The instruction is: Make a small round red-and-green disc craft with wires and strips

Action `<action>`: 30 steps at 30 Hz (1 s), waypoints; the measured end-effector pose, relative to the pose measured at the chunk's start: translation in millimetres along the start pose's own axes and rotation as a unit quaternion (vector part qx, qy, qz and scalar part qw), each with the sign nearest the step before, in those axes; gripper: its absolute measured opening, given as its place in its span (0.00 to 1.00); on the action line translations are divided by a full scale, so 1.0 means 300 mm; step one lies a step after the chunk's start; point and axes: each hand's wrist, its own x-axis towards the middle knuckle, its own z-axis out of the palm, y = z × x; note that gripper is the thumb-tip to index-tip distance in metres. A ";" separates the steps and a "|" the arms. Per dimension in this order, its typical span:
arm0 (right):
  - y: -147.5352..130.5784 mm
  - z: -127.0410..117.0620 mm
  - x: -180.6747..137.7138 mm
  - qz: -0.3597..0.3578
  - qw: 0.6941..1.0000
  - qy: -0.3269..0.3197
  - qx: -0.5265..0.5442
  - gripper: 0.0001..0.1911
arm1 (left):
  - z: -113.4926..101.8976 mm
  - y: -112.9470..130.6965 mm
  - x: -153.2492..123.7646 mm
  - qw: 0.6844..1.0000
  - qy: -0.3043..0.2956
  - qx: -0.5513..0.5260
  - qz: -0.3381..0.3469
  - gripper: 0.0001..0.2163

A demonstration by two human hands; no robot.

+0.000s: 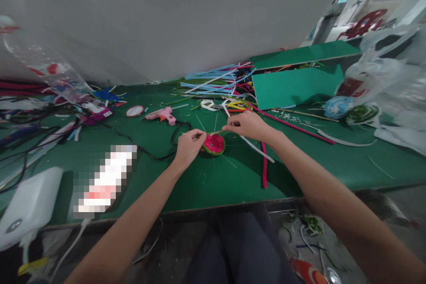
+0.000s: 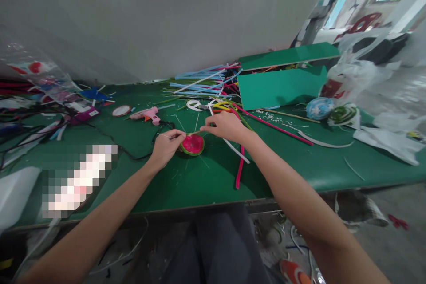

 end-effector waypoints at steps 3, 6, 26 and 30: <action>-0.002 0.021 0.004 -0.005 0.999 -0.005 -0.047 0.19 | 0.000 0.001 0.000 1.000 -0.007 -0.013 -0.004 0.06; -0.014 0.049 0.007 0.018 0.994 0.029 -0.103 0.19 | 0.000 0.003 0.001 1.000 -0.010 -0.022 -0.012 0.06; -0.006 0.018 0.009 0.129 0.973 0.187 -0.045 0.19 | -0.004 0.014 -0.002 1.000 -0.010 -0.017 -0.014 0.05; 0.035 -0.014 0.007 0.217 0.947 0.237 -0.007 0.14 | -0.004 0.013 -0.004 0.999 0.003 -0.044 -0.006 0.05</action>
